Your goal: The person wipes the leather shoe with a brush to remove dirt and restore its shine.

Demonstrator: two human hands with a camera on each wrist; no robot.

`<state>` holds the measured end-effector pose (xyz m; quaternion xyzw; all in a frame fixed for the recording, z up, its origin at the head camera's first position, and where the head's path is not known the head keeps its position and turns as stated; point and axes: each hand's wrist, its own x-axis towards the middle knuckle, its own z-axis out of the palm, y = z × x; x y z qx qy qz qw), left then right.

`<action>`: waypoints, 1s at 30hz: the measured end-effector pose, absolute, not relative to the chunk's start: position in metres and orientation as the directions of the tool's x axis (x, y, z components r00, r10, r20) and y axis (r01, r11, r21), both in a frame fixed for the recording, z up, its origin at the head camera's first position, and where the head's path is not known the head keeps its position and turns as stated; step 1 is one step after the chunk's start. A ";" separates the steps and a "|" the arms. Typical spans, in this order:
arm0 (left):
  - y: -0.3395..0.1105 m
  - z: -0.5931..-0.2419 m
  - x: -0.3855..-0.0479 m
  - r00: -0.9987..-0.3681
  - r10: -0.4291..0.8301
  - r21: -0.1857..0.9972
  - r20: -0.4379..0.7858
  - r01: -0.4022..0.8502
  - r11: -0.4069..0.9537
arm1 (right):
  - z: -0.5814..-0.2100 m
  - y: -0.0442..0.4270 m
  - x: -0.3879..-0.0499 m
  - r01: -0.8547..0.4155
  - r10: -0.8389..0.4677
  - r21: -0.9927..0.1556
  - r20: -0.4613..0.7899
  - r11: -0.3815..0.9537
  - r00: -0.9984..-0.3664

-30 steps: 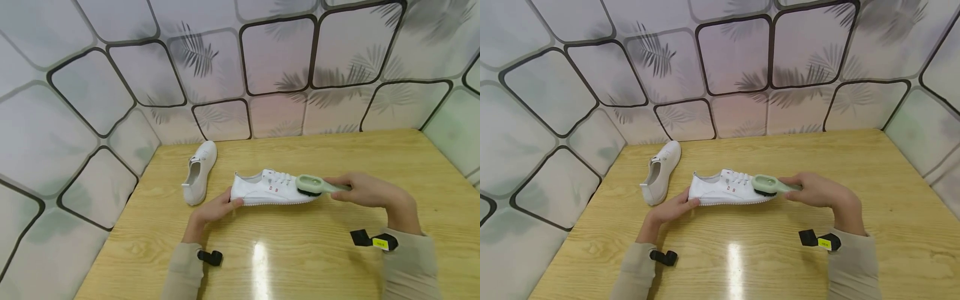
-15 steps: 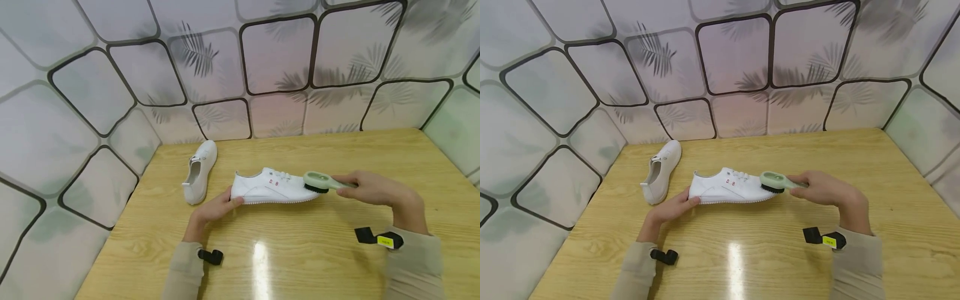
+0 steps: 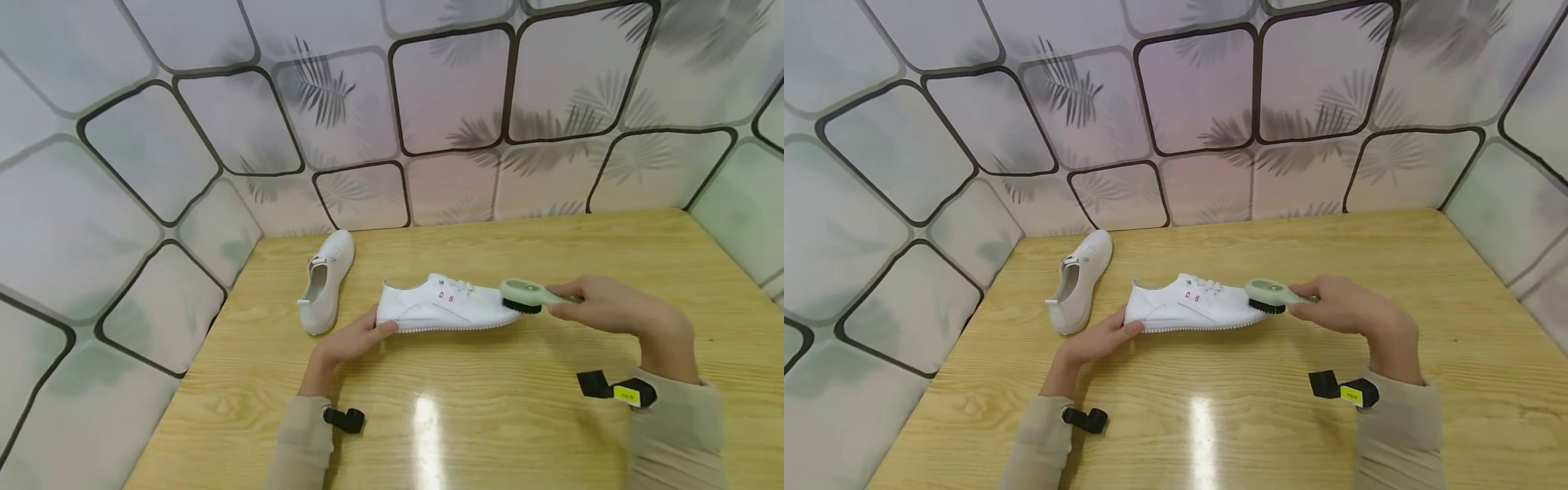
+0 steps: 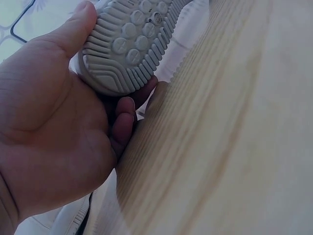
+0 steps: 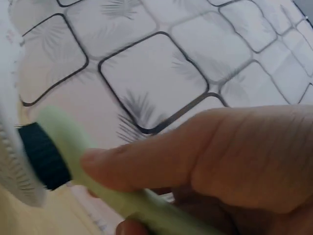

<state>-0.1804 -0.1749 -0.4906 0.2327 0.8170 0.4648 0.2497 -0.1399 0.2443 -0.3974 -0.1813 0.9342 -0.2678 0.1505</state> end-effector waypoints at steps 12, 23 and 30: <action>-0.175 -0.495 -0.182 -0.750 0.635 0.884 -0.185 0.155 0.441 | -0.395 0.239 -0.140 -0.244 -0.440 -0.587 -0.216 0.772 -0.872; -0.176 -0.491 -0.181 -0.766 0.617 0.883 -0.182 0.149 0.445 | -0.397 0.218 -0.151 -0.271 -0.445 -0.581 -0.179 0.768 -0.877; -0.175 -0.490 -0.182 -0.766 0.616 0.879 -0.185 0.152 0.452 | -0.396 0.246 -0.143 -0.200 -0.417 -0.596 -0.251 0.778 -0.874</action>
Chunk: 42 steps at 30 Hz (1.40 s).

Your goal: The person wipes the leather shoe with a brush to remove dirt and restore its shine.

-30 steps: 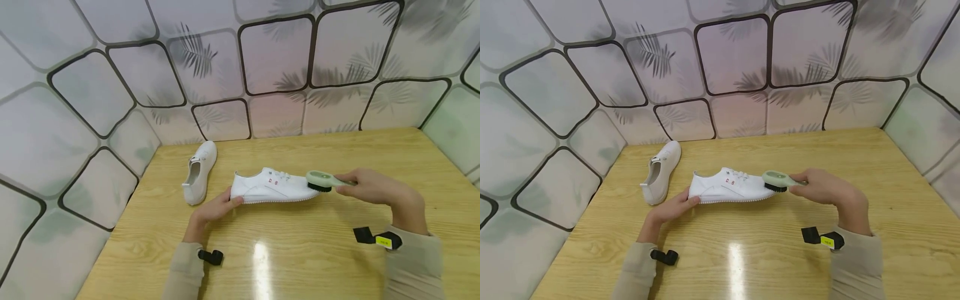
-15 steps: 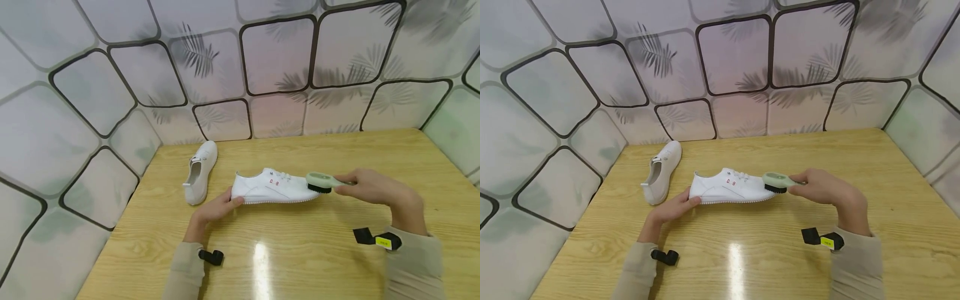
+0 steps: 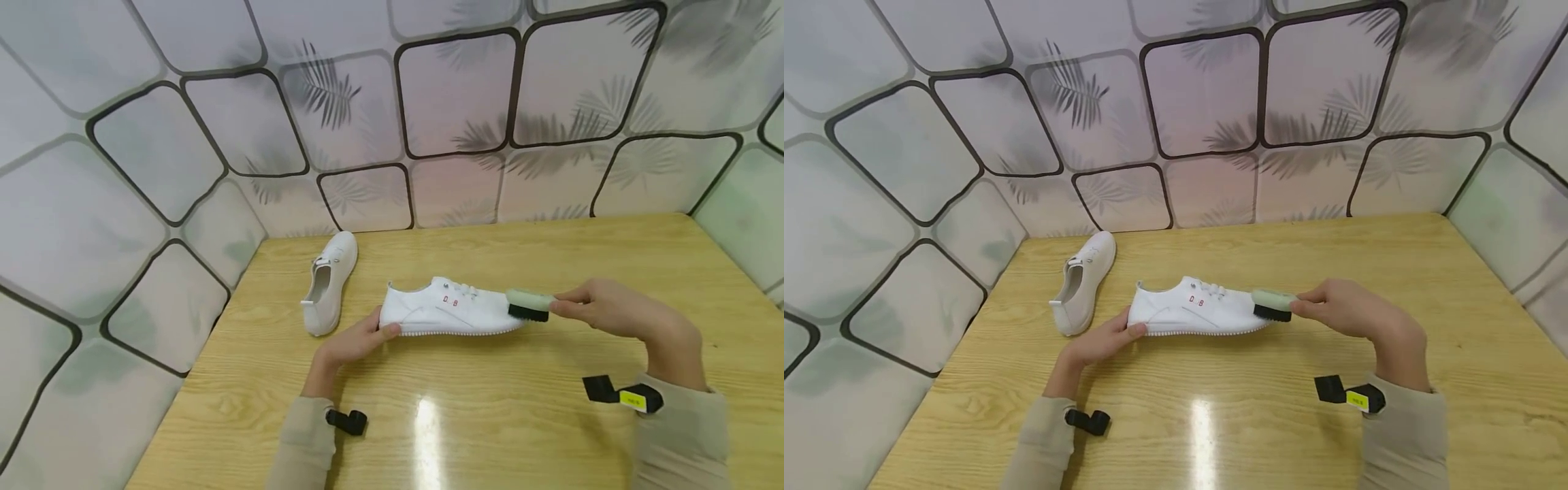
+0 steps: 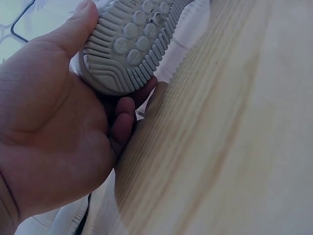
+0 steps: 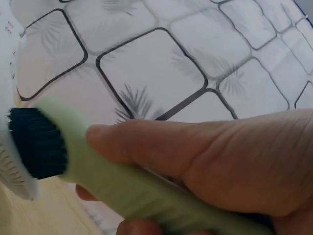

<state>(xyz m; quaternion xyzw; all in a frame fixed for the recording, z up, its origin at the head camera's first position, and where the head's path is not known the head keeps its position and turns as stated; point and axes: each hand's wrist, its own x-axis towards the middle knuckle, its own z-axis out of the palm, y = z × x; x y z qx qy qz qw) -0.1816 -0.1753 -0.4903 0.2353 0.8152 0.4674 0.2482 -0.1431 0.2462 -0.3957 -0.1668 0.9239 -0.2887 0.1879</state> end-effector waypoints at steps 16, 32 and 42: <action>-0.176 -0.493 -0.181 -0.766 0.613 0.876 -0.196 0.145 0.460 | -0.397 0.251 -0.141 -0.186 -0.428 -0.643 -0.242 0.743 -0.871; -0.175 -0.490 -0.178 -0.777 0.599 0.878 -0.193 0.136 0.459 | -0.382 0.237 -0.131 -0.177 -0.328 -0.476 -0.255 0.861 -0.910; -0.175 -0.488 -0.181 -0.771 0.609 0.876 -0.184 0.152 0.458 | -0.387 0.214 -0.143 -0.183 -0.311 -0.442 -0.238 0.878 -0.920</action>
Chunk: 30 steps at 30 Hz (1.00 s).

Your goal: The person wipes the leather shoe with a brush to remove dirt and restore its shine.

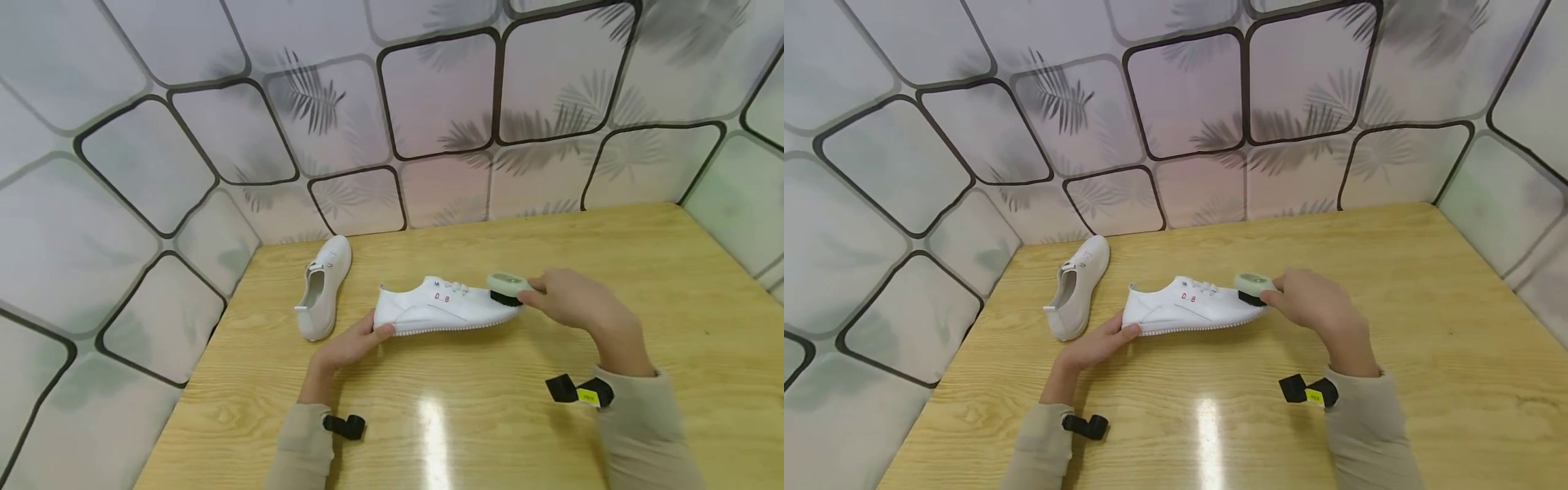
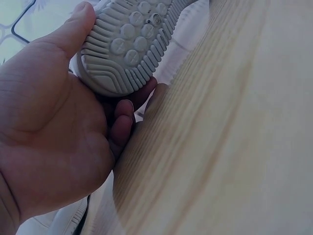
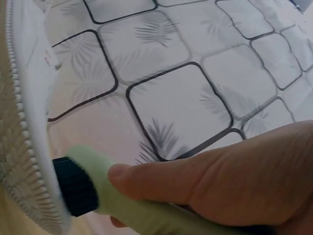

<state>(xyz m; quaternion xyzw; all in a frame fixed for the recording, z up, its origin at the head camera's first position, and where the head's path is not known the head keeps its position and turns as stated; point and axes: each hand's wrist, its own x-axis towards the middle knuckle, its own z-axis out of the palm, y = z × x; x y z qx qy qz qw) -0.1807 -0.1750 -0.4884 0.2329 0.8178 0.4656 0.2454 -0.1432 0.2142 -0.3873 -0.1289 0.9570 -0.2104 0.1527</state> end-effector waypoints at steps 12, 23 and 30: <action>-0.174 -0.484 -0.181 -0.782 0.593 0.869 -0.191 0.146 0.473 | -0.388 0.216 -0.144 -0.176 -0.287 -0.422 -0.214 0.889 -0.934; -0.173 -0.483 -0.181 -0.780 0.594 0.868 -0.199 0.142 0.477 | -0.397 0.245 -0.147 -0.141 -0.288 -0.473 -0.254 0.870 -0.923; -0.175 -0.489 -0.181 -0.781 0.595 0.874 -0.188 0.144 0.464 | -0.411 0.242 -0.157 -0.119 -0.272 -0.494 -0.249 0.861 -0.930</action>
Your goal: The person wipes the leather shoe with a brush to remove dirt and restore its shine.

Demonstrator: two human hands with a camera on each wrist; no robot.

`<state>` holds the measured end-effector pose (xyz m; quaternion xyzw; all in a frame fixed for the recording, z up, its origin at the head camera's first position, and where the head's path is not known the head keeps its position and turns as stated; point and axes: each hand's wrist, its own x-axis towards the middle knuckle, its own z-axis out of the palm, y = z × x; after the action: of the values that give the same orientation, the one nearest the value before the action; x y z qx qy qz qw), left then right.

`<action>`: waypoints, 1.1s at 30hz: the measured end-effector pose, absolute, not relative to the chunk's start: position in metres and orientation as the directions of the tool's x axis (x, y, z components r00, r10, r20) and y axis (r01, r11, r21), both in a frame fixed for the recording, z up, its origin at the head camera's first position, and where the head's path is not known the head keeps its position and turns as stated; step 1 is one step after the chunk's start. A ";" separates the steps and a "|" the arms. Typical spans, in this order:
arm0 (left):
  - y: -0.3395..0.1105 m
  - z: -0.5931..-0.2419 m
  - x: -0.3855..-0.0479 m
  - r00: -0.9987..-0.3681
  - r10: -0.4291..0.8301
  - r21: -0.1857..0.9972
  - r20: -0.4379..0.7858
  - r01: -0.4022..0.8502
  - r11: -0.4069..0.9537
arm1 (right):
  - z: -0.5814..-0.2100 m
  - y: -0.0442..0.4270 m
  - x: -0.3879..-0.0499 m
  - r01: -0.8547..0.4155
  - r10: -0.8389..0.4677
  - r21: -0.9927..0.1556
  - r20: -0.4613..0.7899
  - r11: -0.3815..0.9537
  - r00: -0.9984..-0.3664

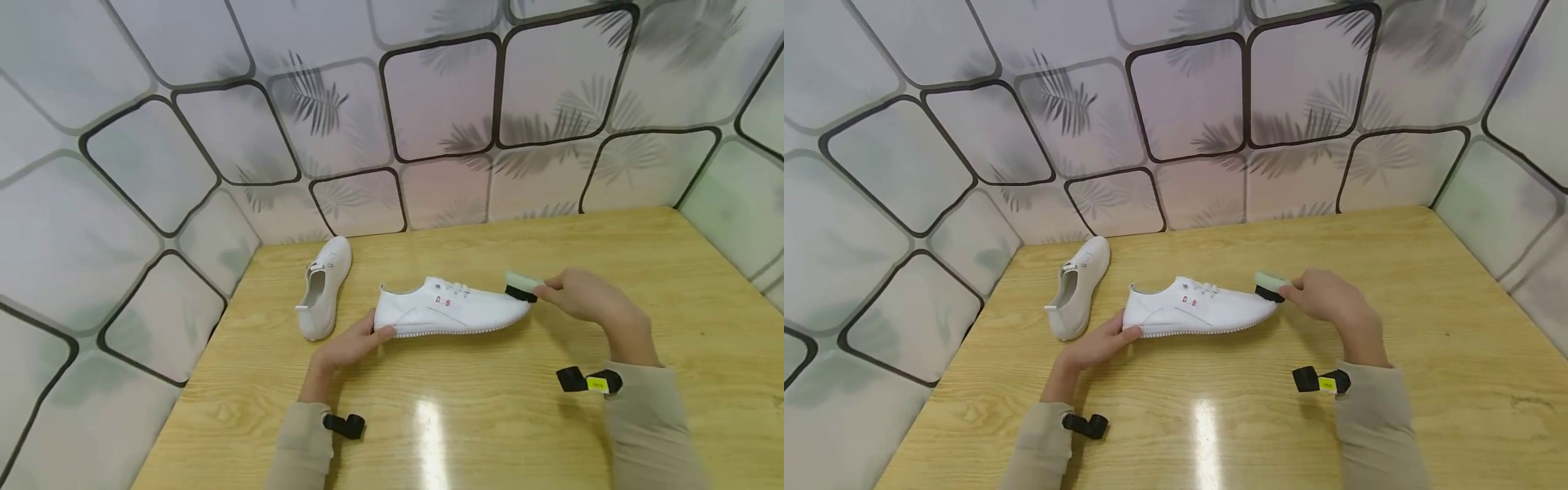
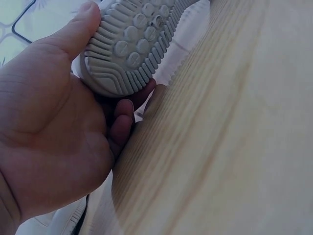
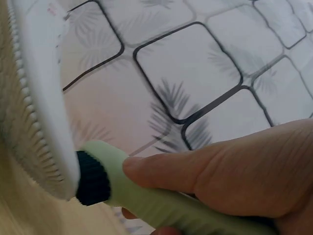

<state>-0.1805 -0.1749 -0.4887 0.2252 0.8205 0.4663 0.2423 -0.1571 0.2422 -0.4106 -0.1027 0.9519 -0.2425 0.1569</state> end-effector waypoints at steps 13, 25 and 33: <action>-0.173 -0.494 -0.180 -0.825 0.556 0.865 -0.102 0.202 0.460 | -0.412 0.219 -0.165 -0.119 -0.258 -0.475 -0.237 0.872 -0.937; -0.154 -0.500 -0.185 -0.892 0.349 0.719 0.287 0.441 0.538 | -0.402 0.224 -0.156 -0.128 -0.214 -0.534 -0.102 0.836 -0.972; -0.150 -0.498 -0.184 -0.850 0.409 0.501 0.331 0.526 0.687 | -0.401 0.216 -0.154 -0.123 -0.173 -0.550 -0.039 0.826 -0.984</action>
<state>-0.1838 -0.1499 -0.4978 0.2561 0.9133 0.3016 -0.0968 -0.1544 0.2164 -0.4007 -0.0776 0.9545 -0.2845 0.0435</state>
